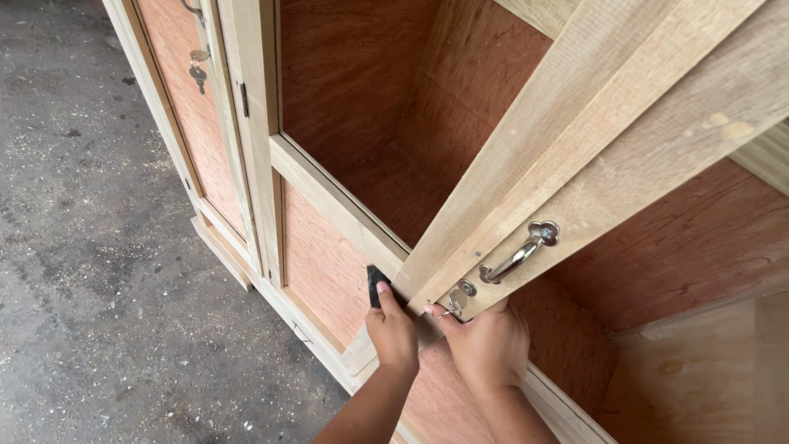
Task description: The person sands a wooden cabinet with a sanding sponge and sandpaper, working along the drawer edge, frame rails, and door panels. They run a hand over the wood to feel the surface between passes, open a cabinet door, and continue sanding the door edges and frame around the handles.
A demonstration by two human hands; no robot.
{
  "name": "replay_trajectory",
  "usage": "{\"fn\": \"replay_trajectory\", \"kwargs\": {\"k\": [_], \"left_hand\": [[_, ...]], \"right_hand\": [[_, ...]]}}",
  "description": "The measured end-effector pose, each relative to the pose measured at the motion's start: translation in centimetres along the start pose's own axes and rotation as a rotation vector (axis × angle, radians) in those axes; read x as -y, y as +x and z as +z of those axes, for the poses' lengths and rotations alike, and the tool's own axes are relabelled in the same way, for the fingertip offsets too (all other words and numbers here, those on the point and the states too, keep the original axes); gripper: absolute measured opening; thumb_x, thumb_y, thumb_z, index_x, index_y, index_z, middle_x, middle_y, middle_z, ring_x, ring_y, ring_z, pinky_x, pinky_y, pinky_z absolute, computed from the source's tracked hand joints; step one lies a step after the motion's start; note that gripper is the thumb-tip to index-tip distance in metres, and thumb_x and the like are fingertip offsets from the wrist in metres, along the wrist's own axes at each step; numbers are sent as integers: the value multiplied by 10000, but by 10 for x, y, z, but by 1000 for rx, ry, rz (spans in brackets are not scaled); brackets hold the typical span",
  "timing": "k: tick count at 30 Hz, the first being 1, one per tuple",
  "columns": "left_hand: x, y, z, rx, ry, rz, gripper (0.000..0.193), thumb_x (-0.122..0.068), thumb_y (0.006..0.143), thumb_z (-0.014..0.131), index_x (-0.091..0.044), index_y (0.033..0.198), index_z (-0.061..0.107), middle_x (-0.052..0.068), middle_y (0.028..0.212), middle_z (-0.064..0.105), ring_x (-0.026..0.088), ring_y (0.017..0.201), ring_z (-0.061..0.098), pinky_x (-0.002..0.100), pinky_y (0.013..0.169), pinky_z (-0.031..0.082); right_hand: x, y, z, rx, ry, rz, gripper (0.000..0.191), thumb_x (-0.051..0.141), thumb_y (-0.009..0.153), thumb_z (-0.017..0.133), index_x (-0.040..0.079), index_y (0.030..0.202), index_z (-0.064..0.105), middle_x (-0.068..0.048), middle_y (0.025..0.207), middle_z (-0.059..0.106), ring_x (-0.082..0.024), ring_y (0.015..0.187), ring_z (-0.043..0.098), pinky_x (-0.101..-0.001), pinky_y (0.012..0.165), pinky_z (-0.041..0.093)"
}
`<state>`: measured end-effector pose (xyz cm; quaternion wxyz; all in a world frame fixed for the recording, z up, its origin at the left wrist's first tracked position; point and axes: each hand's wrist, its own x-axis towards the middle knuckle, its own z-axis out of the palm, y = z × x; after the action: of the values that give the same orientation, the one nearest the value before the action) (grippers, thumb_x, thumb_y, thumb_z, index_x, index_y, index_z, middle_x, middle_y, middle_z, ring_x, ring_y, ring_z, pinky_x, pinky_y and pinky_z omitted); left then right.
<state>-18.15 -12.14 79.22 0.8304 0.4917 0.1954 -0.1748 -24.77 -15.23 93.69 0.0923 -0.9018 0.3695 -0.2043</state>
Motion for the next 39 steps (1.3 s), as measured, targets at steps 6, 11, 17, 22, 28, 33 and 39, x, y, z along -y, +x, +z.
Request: {"fn": "replay_trajectory", "kwargs": {"k": [6,11,17,22,28,33,39], "left_hand": [[-39,-11,19,-23,-124,-58,468,-390,1035,466,20,1122,675,98,984,724,162,852,622,318,768,511],[-40,-20,26,-122,-238,-146,468,-394,1045,423,-20,1240,627,99,1137,705,176,975,633,318,847,512],[-61,-24,34,-34,-249,-109,441,-378,1019,439,-39,1229,627,76,1065,728,174,937,661,333,811,533],[-71,-20,36,-148,-223,-183,467,-418,1069,398,0,1159,585,115,919,626,241,744,567,420,623,484],[-66,-17,32,-56,-228,-62,410,-372,1059,444,-7,1130,618,80,843,607,208,715,561,402,649,483],[-101,17,32,-123,-82,412,402,-300,1101,428,28,1250,606,135,882,627,219,815,554,353,825,501],[-86,-26,17,-46,232,912,494,-196,1111,405,30,1549,381,299,1419,600,365,1316,553,387,1081,417]], "right_hand": [[0,1,0,4,16,-2,677,470,604,927,9,1004,634,-150,836,744,-366,775,719,-473,672,565],[1,1,-1,28,-13,30,674,496,610,931,5,968,638,-157,837,736,-361,773,720,-466,660,568],[3,2,0,-3,-26,-4,650,481,610,936,10,949,643,-171,821,736,-371,767,717,-472,670,561],[1,0,1,5,-31,-2,624,475,616,933,11,921,648,-165,823,732,-366,735,720,-471,638,565],[-3,0,4,-23,-52,-20,600,506,642,933,36,895,660,-162,786,738,-376,727,718,-479,630,557],[-4,0,6,-21,-87,-3,716,525,624,938,-12,978,624,-179,775,731,-390,711,716,-480,634,558],[-8,0,9,-118,-27,-111,761,501,616,927,-43,1039,604,-202,793,731,-421,733,705,-507,628,544]]}}
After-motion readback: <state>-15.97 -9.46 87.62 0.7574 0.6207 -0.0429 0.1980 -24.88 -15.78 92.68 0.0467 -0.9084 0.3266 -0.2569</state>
